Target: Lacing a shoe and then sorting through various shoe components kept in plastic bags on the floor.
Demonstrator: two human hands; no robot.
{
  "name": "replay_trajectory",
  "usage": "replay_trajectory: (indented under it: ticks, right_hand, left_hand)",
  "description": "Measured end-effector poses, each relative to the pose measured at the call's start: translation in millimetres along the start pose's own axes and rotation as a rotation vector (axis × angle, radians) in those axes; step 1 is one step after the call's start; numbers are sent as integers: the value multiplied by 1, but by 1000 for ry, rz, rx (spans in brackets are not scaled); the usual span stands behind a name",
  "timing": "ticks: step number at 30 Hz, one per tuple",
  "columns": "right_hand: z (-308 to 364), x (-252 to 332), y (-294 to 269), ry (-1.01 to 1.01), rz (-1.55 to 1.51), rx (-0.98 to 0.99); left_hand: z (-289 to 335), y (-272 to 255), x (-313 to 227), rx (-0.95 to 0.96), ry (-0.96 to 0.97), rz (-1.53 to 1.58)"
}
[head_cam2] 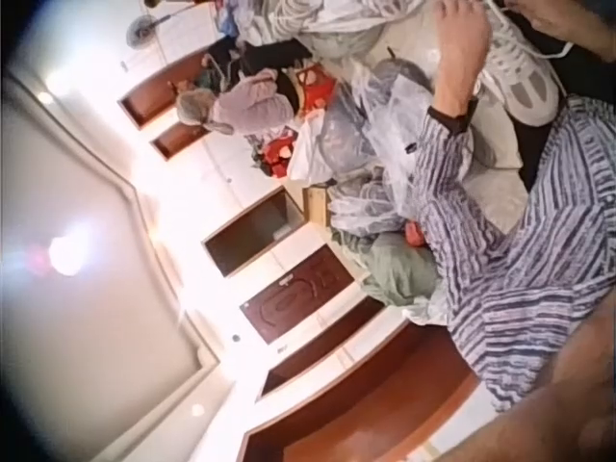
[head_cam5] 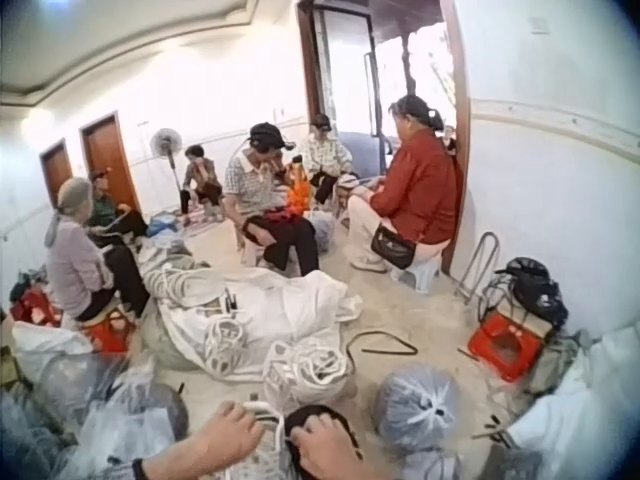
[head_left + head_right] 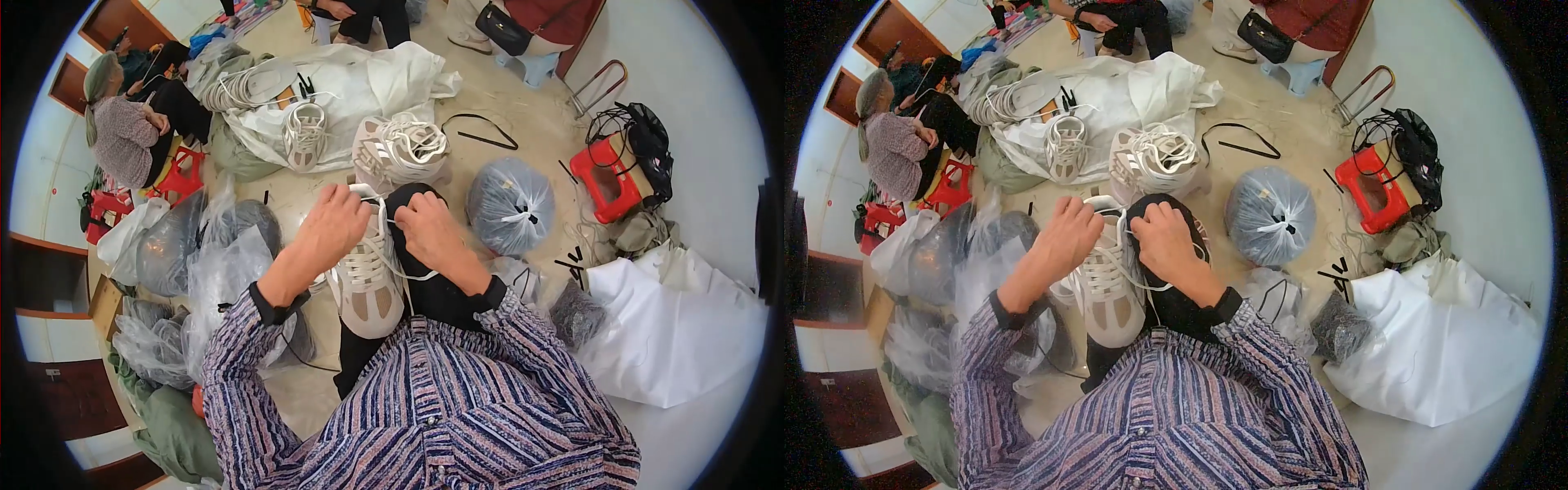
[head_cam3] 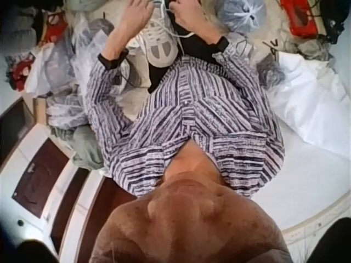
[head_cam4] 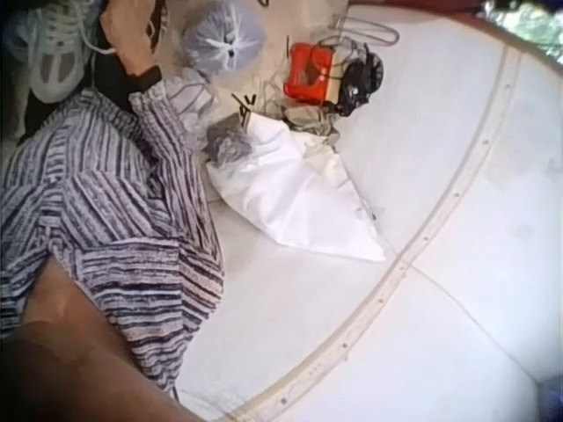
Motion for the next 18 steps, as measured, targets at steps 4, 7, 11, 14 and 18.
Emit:
replay_trajectory:
  ticks: [4, 7, 11, 14, 18]
  right_hand:
    - [-2, 3, 3, -68, 67, 25]
    - [-4, 10, 5, -81, 173, 54]
    - [-1, 3, 9, -57, 112, 29]
    - [-4, 18, 3, -85, 136, 72]
    - [-2, 17, 0, -135, 164, 129]
  left_hand:
    - [8, -9, -15, -31, 160, -261]
    - [26, -11, 5, 73, 54, -309]
    - [35, -15, 28, -121, -277, -67]
    - [75, -2, 33, -179, -475, 256]
    - [124, 34, 25, -31, -685, 884]
Point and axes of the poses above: each hand's wrist, its own z-axis away from the middle knuckle, its own y-axis out of the palm, x = y × z, the point moved 5 cm from there along -z, towards the middle knuckle, and after that the axes turned 5 degrees about -x, right-handed, at the moved point
